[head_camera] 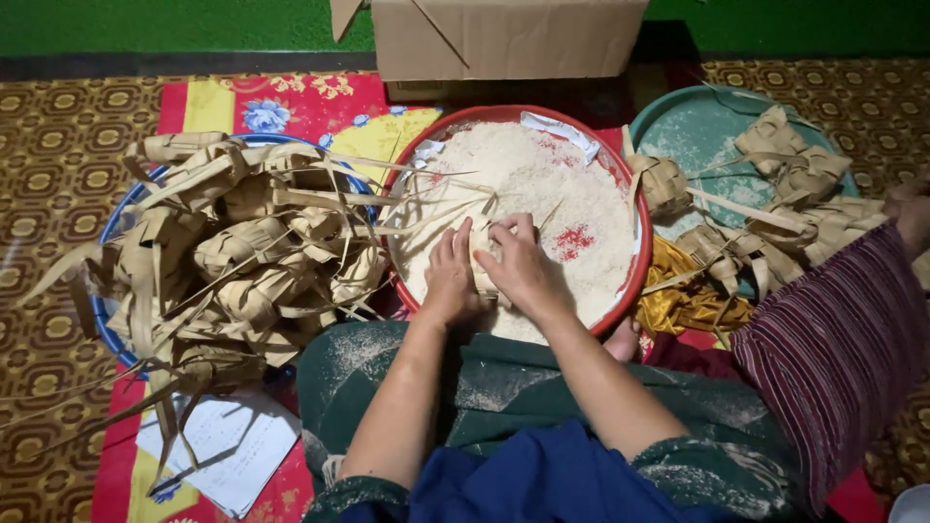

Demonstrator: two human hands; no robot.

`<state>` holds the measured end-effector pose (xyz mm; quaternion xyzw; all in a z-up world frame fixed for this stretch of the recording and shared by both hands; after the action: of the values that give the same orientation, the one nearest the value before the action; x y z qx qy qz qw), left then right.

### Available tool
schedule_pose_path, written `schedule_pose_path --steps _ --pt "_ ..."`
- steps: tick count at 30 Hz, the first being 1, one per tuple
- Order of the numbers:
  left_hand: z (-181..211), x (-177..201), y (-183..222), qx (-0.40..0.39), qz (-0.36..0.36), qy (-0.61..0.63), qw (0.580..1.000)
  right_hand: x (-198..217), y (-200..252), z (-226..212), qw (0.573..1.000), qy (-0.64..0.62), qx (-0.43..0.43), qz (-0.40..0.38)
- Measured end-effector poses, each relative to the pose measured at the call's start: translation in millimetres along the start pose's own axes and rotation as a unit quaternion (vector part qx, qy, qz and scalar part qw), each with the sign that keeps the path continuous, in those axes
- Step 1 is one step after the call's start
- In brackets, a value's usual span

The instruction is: Filling woven palm leaf pouches with raw rice to prepare ketupat

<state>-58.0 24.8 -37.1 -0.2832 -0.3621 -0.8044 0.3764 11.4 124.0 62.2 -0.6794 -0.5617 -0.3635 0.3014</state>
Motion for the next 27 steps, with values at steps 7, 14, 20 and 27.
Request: schedule_pose_path --steps 7,14,20,27 --pt "-6 -7 -9 -0.076 0.104 0.1 0.987 -30 -22 23 0.944 -0.131 0.193 0.232" --pt "25 31 34 -0.23 0.226 0.263 0.909 -1 -21 26 0.907 -0.128 0.269 0.299" --pt "21 48 43 -0.184 0.137 0.428 0.874 -1 -24 120 0.777 -0.534 -0.03 0.333" --pt "53 33 49 -0.21 0.074 0.414 0.883 -81 -25 186 0.618 -0.714 -0.192 0.266"
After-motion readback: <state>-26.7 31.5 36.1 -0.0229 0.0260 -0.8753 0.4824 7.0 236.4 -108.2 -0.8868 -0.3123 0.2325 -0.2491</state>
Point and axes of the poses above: each hand's wrist, its own y-axis away from the middle knuckle, its own x-axis out of the back of the hand, z = x × y, the point moved 6 cm from there along -y, towards the middle knuckle, and after that the axes turned 14 degrees about x, right-handed, at the moved point
